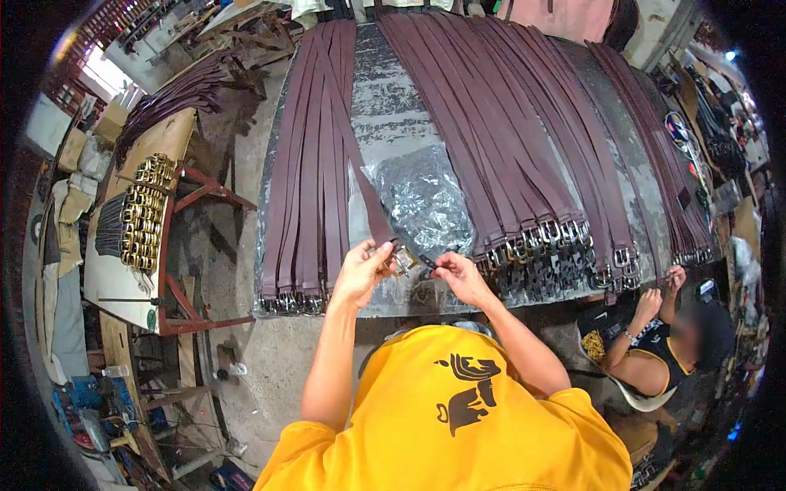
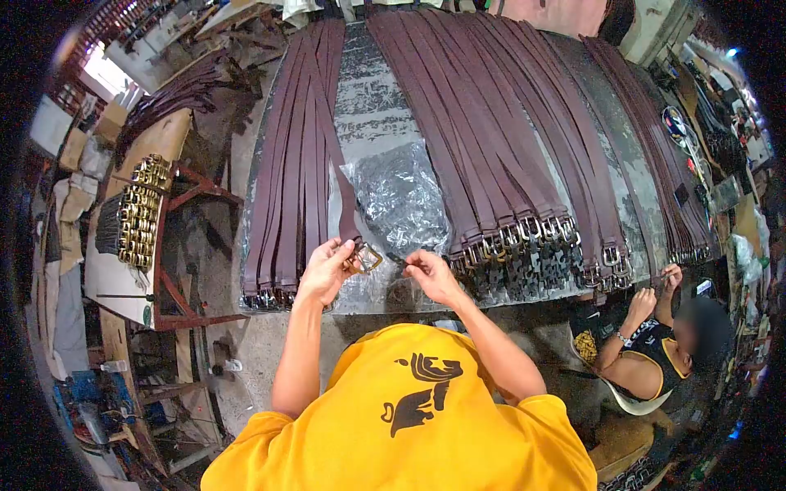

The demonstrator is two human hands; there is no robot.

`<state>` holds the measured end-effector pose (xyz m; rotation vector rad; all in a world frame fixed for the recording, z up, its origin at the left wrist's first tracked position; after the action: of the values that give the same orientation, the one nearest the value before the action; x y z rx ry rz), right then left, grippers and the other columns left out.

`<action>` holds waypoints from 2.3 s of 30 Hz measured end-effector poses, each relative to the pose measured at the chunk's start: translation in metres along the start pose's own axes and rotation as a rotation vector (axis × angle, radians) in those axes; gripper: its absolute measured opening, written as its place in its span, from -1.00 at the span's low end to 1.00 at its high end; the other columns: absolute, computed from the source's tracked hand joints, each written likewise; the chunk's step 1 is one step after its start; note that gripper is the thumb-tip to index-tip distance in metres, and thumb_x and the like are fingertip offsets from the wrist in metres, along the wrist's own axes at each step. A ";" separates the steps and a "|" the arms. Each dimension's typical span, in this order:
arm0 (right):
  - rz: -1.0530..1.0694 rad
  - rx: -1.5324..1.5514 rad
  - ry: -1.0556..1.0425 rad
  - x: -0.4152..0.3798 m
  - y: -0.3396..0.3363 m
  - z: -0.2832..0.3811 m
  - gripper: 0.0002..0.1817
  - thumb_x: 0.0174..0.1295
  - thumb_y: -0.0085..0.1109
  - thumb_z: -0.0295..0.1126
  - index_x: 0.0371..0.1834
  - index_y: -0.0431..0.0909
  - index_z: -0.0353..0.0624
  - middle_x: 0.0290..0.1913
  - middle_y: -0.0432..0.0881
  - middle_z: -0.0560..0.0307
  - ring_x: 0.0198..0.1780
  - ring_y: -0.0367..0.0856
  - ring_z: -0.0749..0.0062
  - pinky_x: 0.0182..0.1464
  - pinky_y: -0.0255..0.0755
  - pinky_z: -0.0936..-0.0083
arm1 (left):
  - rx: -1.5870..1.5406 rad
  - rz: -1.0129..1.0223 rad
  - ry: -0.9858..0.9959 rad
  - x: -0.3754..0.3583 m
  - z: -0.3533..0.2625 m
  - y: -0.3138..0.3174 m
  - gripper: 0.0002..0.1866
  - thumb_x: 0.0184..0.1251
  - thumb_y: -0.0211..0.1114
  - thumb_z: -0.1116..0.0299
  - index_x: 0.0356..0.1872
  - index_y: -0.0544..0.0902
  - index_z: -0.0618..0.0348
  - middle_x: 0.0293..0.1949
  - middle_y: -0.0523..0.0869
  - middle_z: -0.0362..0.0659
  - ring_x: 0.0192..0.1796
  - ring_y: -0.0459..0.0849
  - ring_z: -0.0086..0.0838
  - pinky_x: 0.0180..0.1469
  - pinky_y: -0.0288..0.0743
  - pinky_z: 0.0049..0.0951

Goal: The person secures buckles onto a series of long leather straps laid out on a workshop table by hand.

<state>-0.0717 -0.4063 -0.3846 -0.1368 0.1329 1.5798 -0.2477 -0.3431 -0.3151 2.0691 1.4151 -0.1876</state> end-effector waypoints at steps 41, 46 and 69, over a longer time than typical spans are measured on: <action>0.101 0.314 0.021 -0.013 0.032 0.072 -0.87 0.38 -0.10 -0.34 -0.14 0.33 -0.15 -0.41 0.49 0.26 -0.42 0.46 0.64 -0.38 0.37 0.67 | 0.066 0.157 0.266 0.006 -0.029 0.068 -0.37 -0.03 0.40 0.64 0.01 0.19 0.18 -0.38 0.43 -0.31 -0.39 0.46 -0.63 -0.31 0.42 -0.59; 0.193 0.415 0.028 -0.023 0.029 0.081 -0.75 0.41 -0.11 -0.20 -0.10 0.41 -0.14 -0.42 0.46 0.31 -0.44 0.37 0.71 -0.43 0.24 0.74 | 0.302 0.166 0.450 0.002 -0.034 0.080 -0.13 -0.09 0.41 0.68 0.23 0.05 0.14 -0.25 0.37 -0.28 -0.31 0.35 -0.67 -0.33 0.41 -0.66; 0.147 0.366 0.139 -0.027 -0.003 0.094 -0.71 0.35 0.02 -0.33 0.03 0.42 -0.26 -0.39 0.65 0.13 -0.38 0.63 0.53 -0.30 0.49 0.62 | -0.138 0.166 0.195 0.024 0.052 0.080 -0.40 0.41 -0.13 -0.17 0.06 0.39 0.25 -0.21 0.54 -0.23 -0.24 0.46 -0.51 -0.13 0.32 -0.51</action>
<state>-0.0690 -0.4170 -0.2872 0.0513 0.5480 1.6648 -0.1554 -0.3723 -0.3348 2.1218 1.3183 0.1801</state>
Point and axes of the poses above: each hand's wrist, its own x-axis towards the middle knuckle, its own y-axis out of the palm, z = x × y, the point moved 9 cm from there along x, towards the middle knuckle
